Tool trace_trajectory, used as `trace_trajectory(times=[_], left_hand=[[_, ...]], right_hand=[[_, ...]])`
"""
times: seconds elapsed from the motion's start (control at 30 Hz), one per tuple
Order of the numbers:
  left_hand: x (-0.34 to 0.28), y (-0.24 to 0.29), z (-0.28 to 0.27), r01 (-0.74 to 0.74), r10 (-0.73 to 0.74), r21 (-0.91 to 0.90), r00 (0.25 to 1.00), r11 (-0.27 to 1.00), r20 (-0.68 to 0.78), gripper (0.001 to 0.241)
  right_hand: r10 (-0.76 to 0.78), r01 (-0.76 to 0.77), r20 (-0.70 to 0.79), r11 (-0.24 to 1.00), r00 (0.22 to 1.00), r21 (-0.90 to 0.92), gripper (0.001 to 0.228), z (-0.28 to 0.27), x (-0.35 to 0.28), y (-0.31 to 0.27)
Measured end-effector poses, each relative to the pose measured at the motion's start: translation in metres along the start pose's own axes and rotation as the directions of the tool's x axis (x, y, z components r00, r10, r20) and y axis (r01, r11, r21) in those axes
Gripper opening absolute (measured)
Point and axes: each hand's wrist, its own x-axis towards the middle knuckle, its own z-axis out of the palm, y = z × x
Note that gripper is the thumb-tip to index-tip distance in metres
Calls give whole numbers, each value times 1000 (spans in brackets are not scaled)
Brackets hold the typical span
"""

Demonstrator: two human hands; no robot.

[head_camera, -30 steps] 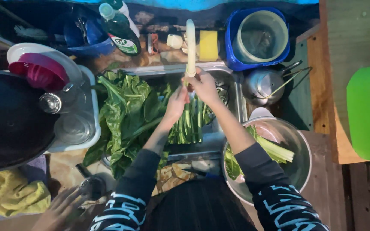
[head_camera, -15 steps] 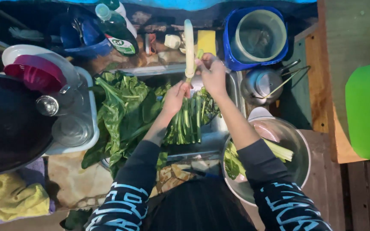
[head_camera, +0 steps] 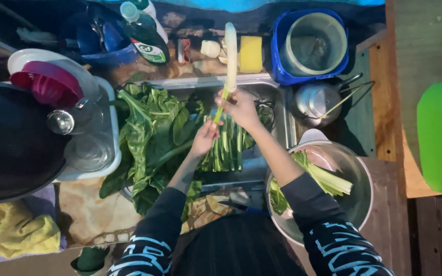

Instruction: Washing and preparing green leafy vegetables and stalks in a sink.

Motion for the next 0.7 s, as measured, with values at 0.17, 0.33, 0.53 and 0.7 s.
trace_trajectory(times=[0.17,0.33,0.53,0.7], left_hand=[[-25,6,0,37,-33,98,999,994,-44,29],[-29,23,11,8,7,224,998,975,-64,30],[4,47,23,-44,80,295,991,954,-112,33],[66,83,38,-188,199,187,979,964,-43,37]], right_hand=[[42,-42,-4,998,999,51,25,-4,11,-11],[116,-109,-99,992,988,70,28,5,11,-36],[85,-71,-157,993,984,95,32,2,12,-28],[-19,12,-83,996,996,-86,23,-7,3,-34]])
